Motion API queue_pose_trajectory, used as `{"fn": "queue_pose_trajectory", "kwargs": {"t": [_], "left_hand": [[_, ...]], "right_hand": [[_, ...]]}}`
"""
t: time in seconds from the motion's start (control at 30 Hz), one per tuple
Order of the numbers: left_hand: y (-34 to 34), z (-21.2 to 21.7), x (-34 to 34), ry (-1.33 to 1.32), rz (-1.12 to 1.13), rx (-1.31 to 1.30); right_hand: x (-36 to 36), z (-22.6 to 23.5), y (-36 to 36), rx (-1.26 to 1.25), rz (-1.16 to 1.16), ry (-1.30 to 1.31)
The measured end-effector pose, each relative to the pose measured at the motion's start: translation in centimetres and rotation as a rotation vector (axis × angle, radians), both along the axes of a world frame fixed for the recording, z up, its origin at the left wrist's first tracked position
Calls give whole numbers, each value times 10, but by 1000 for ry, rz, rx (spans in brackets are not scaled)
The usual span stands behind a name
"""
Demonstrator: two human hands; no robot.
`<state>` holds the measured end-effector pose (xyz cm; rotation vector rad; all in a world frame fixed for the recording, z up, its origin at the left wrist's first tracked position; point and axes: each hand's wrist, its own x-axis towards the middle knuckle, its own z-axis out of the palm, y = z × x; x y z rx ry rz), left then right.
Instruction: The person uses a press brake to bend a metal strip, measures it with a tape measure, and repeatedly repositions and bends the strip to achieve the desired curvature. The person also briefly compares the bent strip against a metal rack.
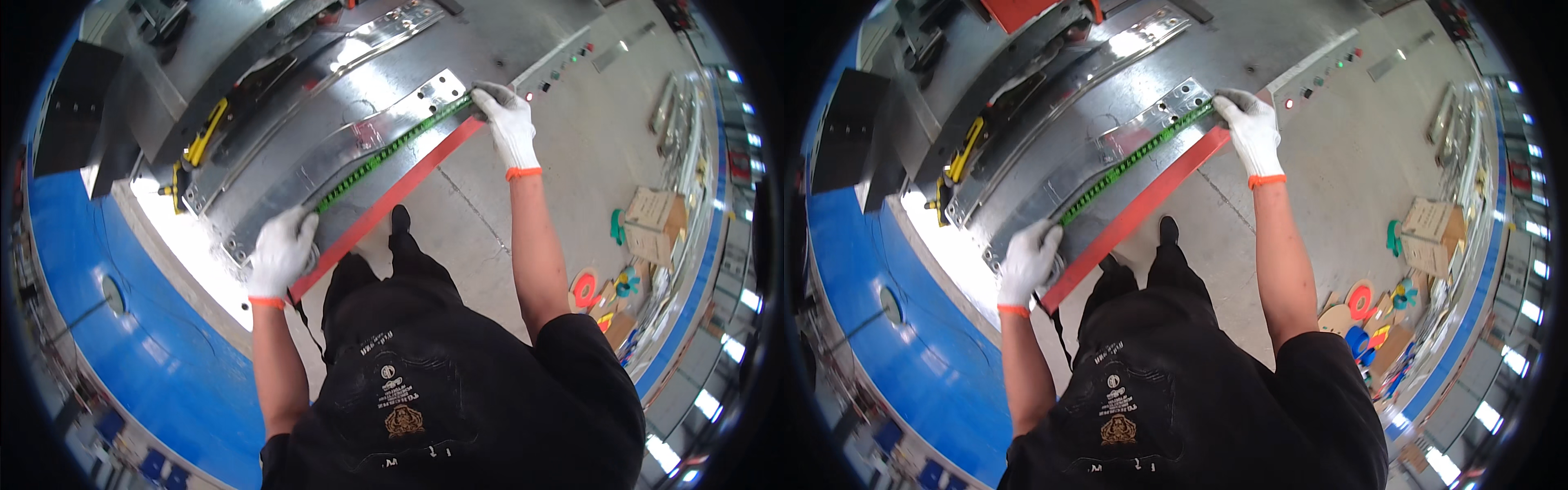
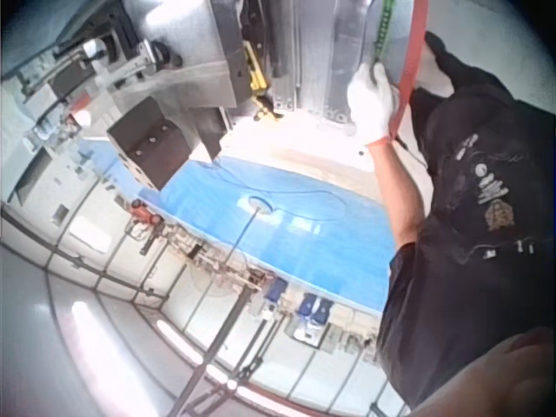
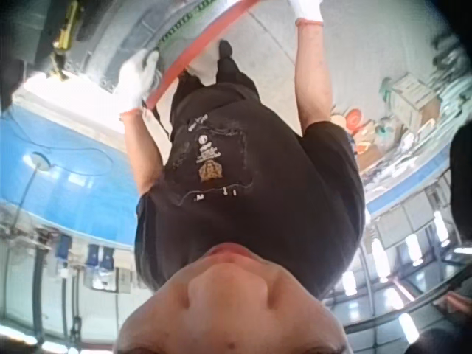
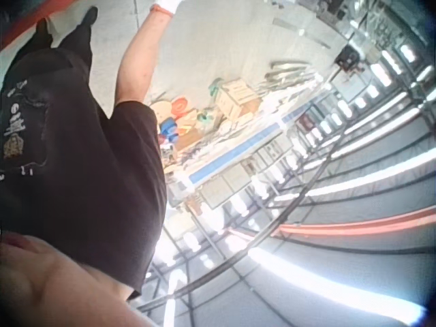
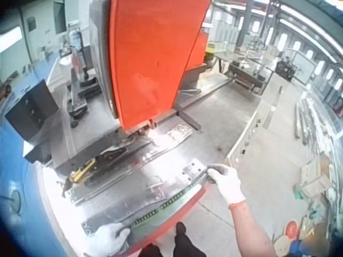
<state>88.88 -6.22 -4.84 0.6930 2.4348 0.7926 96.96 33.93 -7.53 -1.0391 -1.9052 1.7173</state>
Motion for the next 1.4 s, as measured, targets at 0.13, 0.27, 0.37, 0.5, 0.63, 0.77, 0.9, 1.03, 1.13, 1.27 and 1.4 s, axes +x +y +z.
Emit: {"fn": "queue_pose_trajectory", "kwargs": {"t": [0.13, 0.27, 0.37, 0.5, 0.63, 0.77, 0.9, 1.03, 1.13, 1.27, 1.4], "left_hand": [[27, 9, -3, -11, 96, -179], [36, 14, 7, 41, 168, -262], [44, 15, 7, 42, 182, -302], [51, 12, 13, 57, 215, -332], [47, 10, 19, 75, 233, -345], [50, 15, 21, 66, 253, -324], [48, 10, 23, 98, 304, -317], [48, 3, 26, 136, 322, -358], [51, -1, 29, 162, 347, -370], [51, -3, 30, 209, 347, -361], [53, 0, 31, 178, 357, -350]], "right_hand": [[-20, -10, 19, 31, 50, -22], [-24, -1, 25, 117, 101, -67], [-26, -2, 28, 92, 97, -63], [-33, -15, 37, 158, 104, -81], [-39, -21, 42, 208, 188, -83], [-40, -20, 39, 168, 230, -96], [-40, -17, 39, 168, 296, -112], [-37, -24, 44, 134, 379, -32], [-34, -25, 44, 99, 380, -11], [-34, -27, 46, 65, 379, -11], [-33, -26, 46, 75, 384, -5]]}}
